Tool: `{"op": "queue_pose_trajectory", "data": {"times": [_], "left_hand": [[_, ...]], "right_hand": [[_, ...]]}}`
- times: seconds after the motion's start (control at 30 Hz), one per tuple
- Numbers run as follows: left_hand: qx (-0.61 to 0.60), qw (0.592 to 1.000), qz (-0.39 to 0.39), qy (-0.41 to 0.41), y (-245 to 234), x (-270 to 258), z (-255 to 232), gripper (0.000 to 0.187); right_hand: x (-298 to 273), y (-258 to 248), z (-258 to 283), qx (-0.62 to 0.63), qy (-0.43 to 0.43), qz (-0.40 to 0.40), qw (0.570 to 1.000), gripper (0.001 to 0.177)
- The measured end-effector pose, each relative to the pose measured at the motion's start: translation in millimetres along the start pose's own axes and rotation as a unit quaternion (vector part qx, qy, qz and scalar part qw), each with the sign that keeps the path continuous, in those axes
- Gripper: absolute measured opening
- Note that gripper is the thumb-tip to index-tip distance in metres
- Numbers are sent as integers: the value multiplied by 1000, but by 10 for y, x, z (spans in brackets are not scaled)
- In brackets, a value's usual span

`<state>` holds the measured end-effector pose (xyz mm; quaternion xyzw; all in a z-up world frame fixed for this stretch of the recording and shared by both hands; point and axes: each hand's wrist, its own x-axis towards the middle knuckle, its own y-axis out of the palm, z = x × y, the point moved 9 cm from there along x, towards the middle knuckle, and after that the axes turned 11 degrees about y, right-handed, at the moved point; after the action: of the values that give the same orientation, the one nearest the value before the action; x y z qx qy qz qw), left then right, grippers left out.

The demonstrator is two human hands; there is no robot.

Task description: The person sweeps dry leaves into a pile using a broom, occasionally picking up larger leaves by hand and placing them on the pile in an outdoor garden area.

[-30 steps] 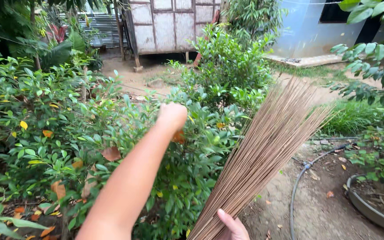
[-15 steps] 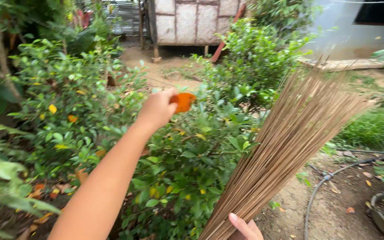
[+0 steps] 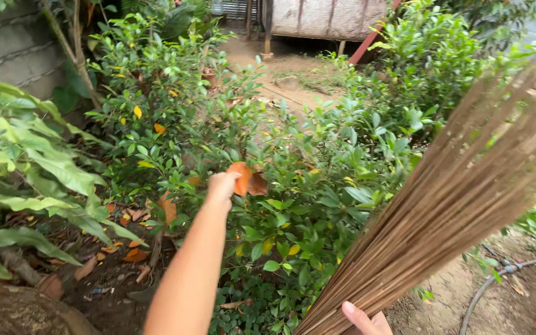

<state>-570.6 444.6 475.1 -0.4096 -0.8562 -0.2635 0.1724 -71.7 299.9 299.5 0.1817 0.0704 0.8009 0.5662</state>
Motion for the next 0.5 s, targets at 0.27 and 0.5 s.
{"op": "queue_pose_trajectory", "data": {"times": [0.27,0.5], "left_hand": [[38,997,-5,73,55,-278,-471,23],[41,983,-167,66,-1336,-252,-325,55]], "right_hand": [[-9,25,12,-61,-34,-11,998,81],[27,66,-240,-47,44,-91,994,86]]}}
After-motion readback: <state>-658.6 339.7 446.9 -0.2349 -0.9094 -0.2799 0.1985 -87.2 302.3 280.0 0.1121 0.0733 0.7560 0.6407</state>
